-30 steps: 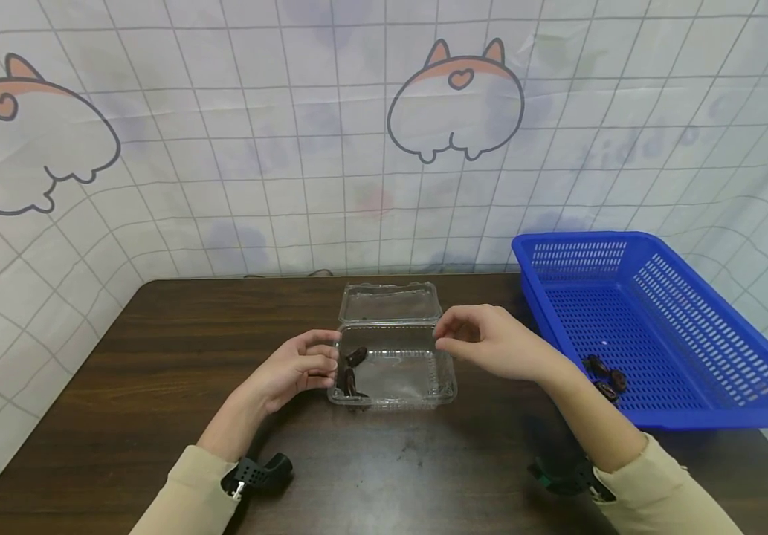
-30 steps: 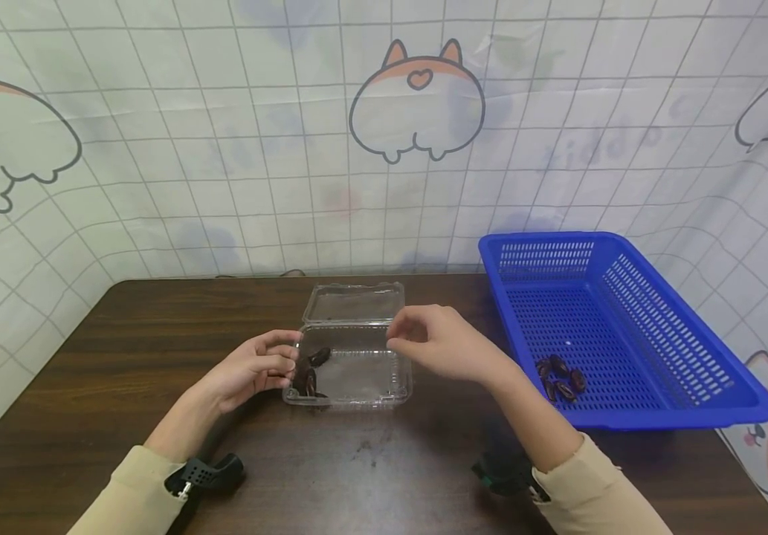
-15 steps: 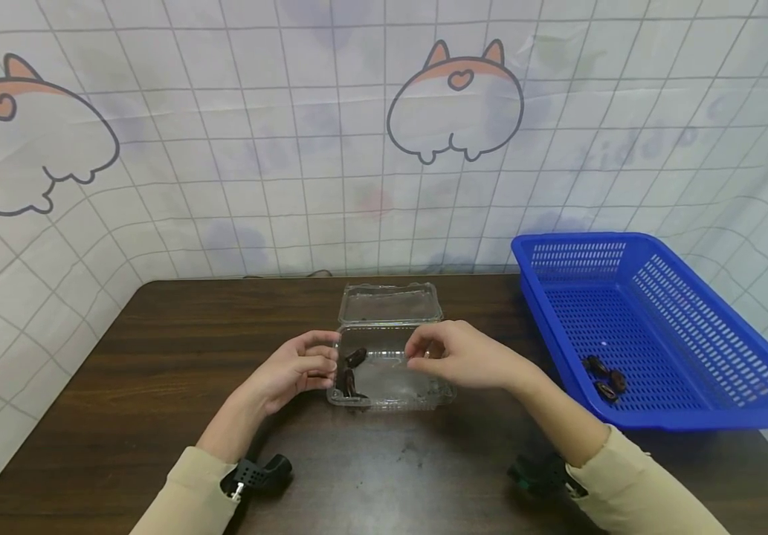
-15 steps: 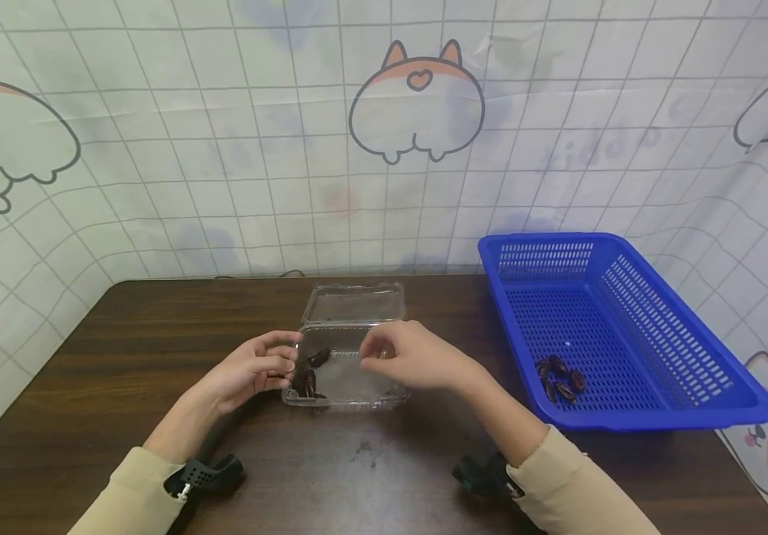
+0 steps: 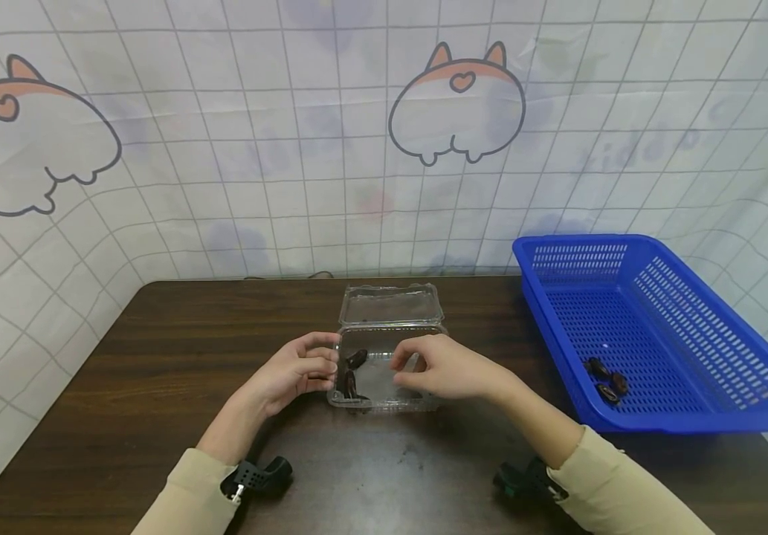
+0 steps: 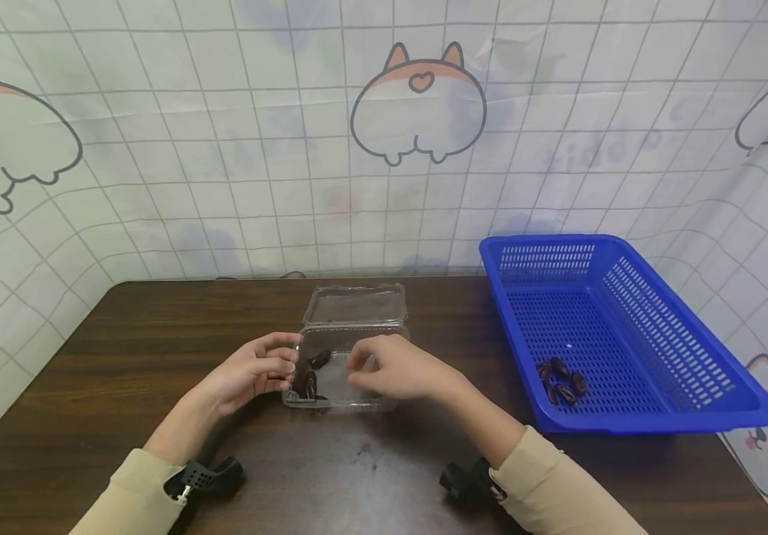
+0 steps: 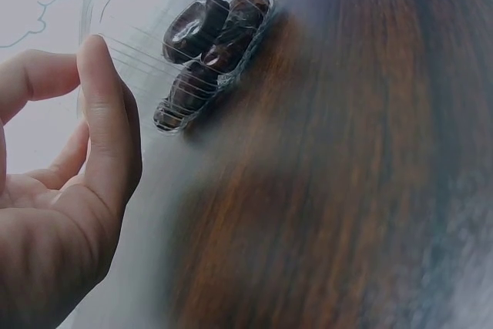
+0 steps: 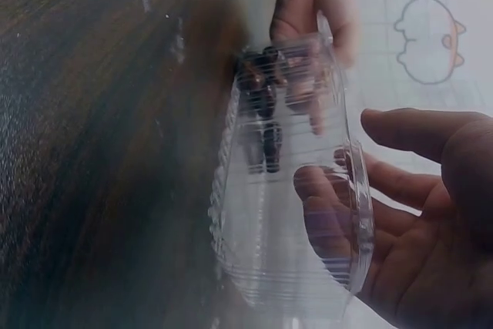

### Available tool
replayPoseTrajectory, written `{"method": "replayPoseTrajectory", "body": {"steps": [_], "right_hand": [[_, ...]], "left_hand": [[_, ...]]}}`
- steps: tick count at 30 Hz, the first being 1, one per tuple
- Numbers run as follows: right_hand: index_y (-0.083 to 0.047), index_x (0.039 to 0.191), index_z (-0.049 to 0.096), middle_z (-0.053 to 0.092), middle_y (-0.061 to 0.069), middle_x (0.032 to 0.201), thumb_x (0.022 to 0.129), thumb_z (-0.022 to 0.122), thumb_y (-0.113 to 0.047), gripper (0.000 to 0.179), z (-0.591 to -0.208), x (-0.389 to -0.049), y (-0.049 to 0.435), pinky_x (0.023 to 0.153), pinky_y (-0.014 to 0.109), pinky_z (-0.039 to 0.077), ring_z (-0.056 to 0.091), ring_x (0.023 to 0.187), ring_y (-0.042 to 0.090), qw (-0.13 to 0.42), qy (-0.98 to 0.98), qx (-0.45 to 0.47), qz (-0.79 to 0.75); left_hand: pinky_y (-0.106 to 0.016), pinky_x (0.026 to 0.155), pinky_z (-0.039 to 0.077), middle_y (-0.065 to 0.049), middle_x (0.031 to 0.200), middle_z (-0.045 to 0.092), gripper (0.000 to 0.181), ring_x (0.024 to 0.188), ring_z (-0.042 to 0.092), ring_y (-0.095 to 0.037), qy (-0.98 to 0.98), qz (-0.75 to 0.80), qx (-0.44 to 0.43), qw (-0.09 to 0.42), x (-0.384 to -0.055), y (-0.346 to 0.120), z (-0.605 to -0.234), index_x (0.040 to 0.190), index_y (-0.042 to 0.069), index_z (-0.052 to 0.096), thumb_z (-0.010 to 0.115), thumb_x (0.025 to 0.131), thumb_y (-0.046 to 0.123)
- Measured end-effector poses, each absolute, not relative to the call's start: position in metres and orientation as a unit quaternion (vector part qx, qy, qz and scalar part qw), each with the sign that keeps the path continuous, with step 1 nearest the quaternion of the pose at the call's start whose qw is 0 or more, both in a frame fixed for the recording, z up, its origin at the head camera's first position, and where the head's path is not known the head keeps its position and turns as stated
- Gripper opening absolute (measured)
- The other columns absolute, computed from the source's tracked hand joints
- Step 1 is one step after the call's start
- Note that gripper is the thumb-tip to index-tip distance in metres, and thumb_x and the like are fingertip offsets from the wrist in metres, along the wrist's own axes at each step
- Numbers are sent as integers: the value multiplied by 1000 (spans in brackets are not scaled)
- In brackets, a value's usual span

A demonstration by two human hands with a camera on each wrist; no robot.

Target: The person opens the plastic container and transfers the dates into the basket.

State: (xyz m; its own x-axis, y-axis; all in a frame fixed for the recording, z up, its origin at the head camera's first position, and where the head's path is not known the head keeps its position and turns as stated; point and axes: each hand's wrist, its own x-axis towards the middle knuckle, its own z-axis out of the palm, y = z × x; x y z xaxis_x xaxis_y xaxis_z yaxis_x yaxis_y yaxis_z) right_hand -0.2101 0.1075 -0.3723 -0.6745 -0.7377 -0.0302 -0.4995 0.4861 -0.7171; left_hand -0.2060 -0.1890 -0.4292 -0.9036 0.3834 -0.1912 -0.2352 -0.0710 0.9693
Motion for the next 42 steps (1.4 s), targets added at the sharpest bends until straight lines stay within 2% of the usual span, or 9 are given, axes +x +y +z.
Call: {"method": "replayPoseTrajectory", "body": {"steps": [13,17,22,25,32,42], "right_hand": [[-3,126,68,71,3,108,101,67,-20,31,-380,-213,95,68,29,55,67,76,12,182,842,-370,-348],[-3,129,66,71,0,100,101,67,-21,33,-384,-215,93,67,29,54,66,72,10,185,843,-372,-342],[-1,131,65,71,1,101,102,66,-21,35,-389,-217,90,66,30,53,66,71,14,191,841,-373,-343],[-1,131,65,72,3,94,102,66,-21,35,-390,-218,88,63,29,51,64,68,13,200,840,-372,-341],[-1,134,63,64,-1,75,102,65,-22,38,-392,-219,85,58,27,44,50,57,7,218,839,-376,-328],[-3,136,63,70,-2,94,102,65,-24,40,-396,-222,79,68,29,48,54,61,7,226,839,-380,-318]], "left_hand": [[-30,75,59,-8,103,61,56,81,64,-15,651,726,53,214,-206,-188,-430,149,-2,39,61,97,-2],[-29,76,59,-8,104,61,57,81,64,-15,650,726,55,216,-206,-188,-429,149,-3,38,61,97,-1],[-29,76,59,-8,105,60,58,82,64,-15,647,729,60,218,-205,-189,-427,149,-5,36,61,98,-1],[-29,76,59,-9,105,60,58,82,64,-15,647,729,58,218,-205,-188,-427,149,-5,36,61,98,-1],[-28,75,59,-9,105,60,58,82,64,-15,647,728,59,218,-205,-188,-428,149,-5,36,61,98,-1],[-28,74,59,-9,106,60,57,81,64,-15,647,729,57,218,-205,-188,-427,149,-3,37,61,97,-1]]}}
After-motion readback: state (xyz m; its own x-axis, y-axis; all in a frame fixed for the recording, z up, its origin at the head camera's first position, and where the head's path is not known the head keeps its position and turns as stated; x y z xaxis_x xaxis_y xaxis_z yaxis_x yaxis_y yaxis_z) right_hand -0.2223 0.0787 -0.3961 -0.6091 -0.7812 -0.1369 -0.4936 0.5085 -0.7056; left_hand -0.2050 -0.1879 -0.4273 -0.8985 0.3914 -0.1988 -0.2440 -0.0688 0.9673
